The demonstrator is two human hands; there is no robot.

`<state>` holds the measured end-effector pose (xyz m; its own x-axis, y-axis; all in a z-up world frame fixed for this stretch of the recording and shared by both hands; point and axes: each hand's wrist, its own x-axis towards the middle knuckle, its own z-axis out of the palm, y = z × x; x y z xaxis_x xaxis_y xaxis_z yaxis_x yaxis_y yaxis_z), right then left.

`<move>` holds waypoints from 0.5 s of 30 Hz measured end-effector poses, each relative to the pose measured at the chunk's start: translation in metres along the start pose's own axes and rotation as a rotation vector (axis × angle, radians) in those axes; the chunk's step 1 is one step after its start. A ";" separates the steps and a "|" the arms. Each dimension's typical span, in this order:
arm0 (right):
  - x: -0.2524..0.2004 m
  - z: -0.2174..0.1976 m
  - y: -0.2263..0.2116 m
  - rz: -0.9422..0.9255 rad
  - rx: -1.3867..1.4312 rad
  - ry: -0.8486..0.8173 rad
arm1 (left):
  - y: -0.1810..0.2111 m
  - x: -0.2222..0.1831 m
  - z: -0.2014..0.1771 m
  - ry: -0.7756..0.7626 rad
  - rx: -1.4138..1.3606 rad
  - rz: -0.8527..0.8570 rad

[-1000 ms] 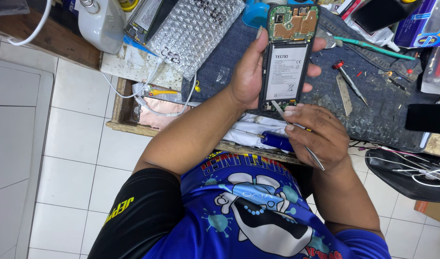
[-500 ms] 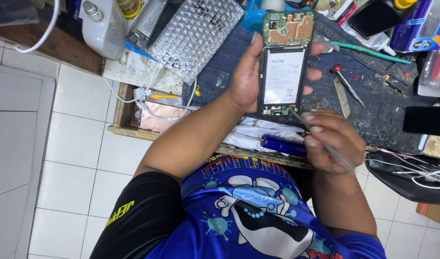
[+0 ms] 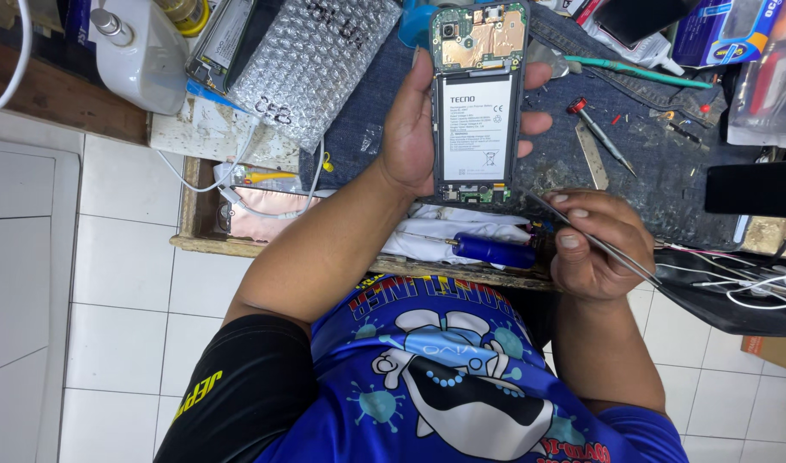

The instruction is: The person disassembles a mobile phone by prying off the back cover, then uses tweezers and a screwdriver to handle internal components and screws.

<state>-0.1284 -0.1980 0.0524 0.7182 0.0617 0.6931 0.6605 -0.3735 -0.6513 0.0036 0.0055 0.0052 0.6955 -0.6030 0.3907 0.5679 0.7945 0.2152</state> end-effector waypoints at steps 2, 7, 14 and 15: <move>-0.001 0.001 0.000 -0.005 -0.022 0.001 | 0.000 0.000 0.000 0.002 -0.005 -0.001; -0.006 0.008 0.000 0.015 0.087 0.062 | 0.000 -0.002 0.000 0.014 0.010 -0.005; -0.008 0.005 0.006 0.018 0.088 0.083 | 0.001 0.000 0.000 0.013 0.021 0.004; -0.008 0.005 0.007 0.014 0.088 0.086 | 0.000 -0.001 0.000 0.011 0.031 0.010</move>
<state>-0.1286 -0.1968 0.0405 0.7083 -0.0242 0.7055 0.6702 -0.2906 -0.6829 0.0035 0.0062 0.0046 0.7060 -0.5958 0.3827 0.5472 0.8021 0.2392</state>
